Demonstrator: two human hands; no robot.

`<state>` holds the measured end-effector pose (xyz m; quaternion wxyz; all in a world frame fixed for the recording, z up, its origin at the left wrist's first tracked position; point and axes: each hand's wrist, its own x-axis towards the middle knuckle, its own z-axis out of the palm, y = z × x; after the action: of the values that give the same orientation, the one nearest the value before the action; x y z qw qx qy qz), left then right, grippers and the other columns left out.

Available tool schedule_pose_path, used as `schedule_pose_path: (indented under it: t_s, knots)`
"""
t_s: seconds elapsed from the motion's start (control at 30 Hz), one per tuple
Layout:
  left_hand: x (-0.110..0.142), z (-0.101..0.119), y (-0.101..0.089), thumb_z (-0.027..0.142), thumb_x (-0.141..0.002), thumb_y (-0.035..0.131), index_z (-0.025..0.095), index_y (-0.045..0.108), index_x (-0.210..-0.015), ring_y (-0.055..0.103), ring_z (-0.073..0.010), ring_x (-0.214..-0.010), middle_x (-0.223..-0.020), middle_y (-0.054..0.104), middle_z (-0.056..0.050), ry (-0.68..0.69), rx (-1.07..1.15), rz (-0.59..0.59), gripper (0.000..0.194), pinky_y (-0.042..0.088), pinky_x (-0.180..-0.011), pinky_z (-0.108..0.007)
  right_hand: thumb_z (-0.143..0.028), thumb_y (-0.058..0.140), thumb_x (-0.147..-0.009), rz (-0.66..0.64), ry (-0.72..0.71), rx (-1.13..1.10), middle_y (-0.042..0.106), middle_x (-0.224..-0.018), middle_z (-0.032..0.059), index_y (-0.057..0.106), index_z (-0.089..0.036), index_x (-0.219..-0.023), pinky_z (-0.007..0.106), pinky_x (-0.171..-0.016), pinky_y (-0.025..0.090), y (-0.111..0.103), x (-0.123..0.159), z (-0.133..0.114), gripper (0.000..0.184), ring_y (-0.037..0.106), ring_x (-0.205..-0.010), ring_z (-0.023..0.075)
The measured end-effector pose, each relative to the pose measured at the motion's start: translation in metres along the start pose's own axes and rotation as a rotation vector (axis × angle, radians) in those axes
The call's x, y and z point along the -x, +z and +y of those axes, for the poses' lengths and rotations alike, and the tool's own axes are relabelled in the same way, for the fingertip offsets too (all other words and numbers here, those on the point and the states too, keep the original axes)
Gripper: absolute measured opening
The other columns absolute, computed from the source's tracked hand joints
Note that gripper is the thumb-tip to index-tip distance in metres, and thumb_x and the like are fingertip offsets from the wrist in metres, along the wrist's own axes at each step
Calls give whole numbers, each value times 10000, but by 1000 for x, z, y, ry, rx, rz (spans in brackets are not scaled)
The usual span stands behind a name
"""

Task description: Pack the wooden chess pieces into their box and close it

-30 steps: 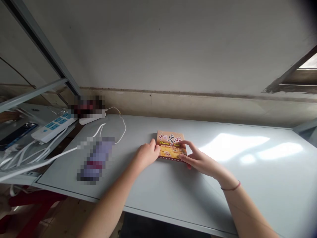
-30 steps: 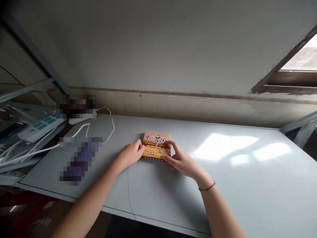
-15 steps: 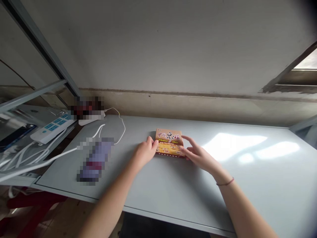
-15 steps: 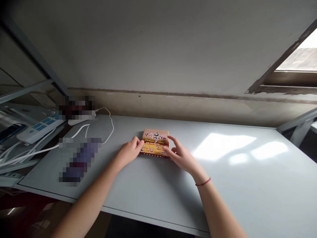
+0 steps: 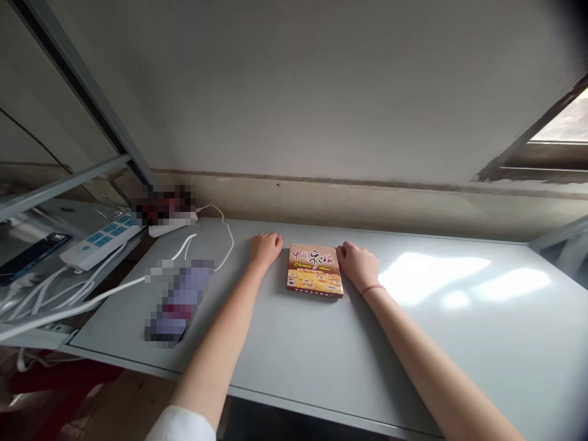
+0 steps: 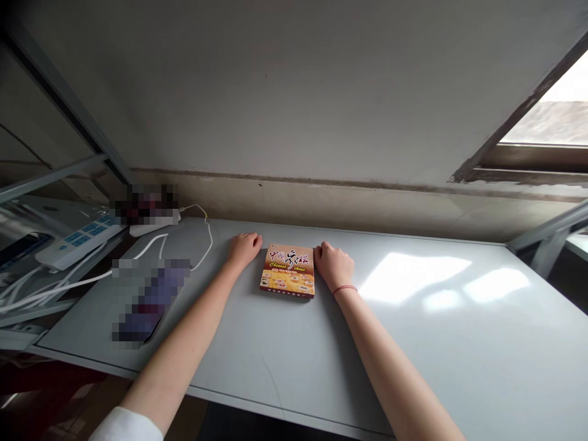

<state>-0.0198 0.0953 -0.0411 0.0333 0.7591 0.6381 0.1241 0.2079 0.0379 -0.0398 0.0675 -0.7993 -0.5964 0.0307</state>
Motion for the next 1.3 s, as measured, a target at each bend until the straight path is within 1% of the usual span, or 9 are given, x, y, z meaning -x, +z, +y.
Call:
schedule_pose_path:
  t_s: [0.1, 0.2, 0.43, 0.73, 1.3]
  knots:
    - [1, -4, 8, 283, -915, 359, 189, 640, -746, 615, -220, -840, -862, 702, -93, 23, 6, 31, 341, 370, -729, -308, -352, 313, -917, 5, -27, 13, 669, -787, 102, 656, -203, -875, 262, -532, 262, 3, -4, 0, 376, 588, -671, 192]
    - [2, -8, 11, 295, -914, 367, 193, 624, -715, 603, -210, -825, -842, 698, -81, 43, 22, 49, 341, 358, -718, -302, -380, 344, -908, 4, -37, -13, 664, -768, 93, 655, -206, -831, 263, -522, 248, 5, -3, 4, 365, 572, -651, 180]
    - [0, -15, 13, 350, -914, 383, 202, 582, -658, 579, -182, -762, -758, 666, -44, 74, 67, 50, 356, 347, -702, -280, -422, 371, -883, -3, -65, -96, 650, -742, 60, 636, -225, -770, 251, -518, 237, 6, -5, 12, 349, 524, -623, 158]
    - [1, -16, 13, 347, -909, 395, 197, 567, -645, 559, -175, -753, -747, 647, -38, 82, 97, 50, 349, 347, -704, -279, -411, 382, -875, -25, -85, -125, 627, -699, 54, 622, -218, -742, 251, -510, 221, 4, -3, 13, 336, 485, -581, 150]
    - [0, -16, 15, 347, -905, 403, 198, 560, -635, 550, -175, -747, -738, 636, -37, 82, 108, 41, 347, 350, -712, -279, -398, 380, -874, -28, -89, -119, 630, -715, 56, 600, -218, -722, 248, -511, 215, 1, -2, 12, 323, 489, -591, 149]
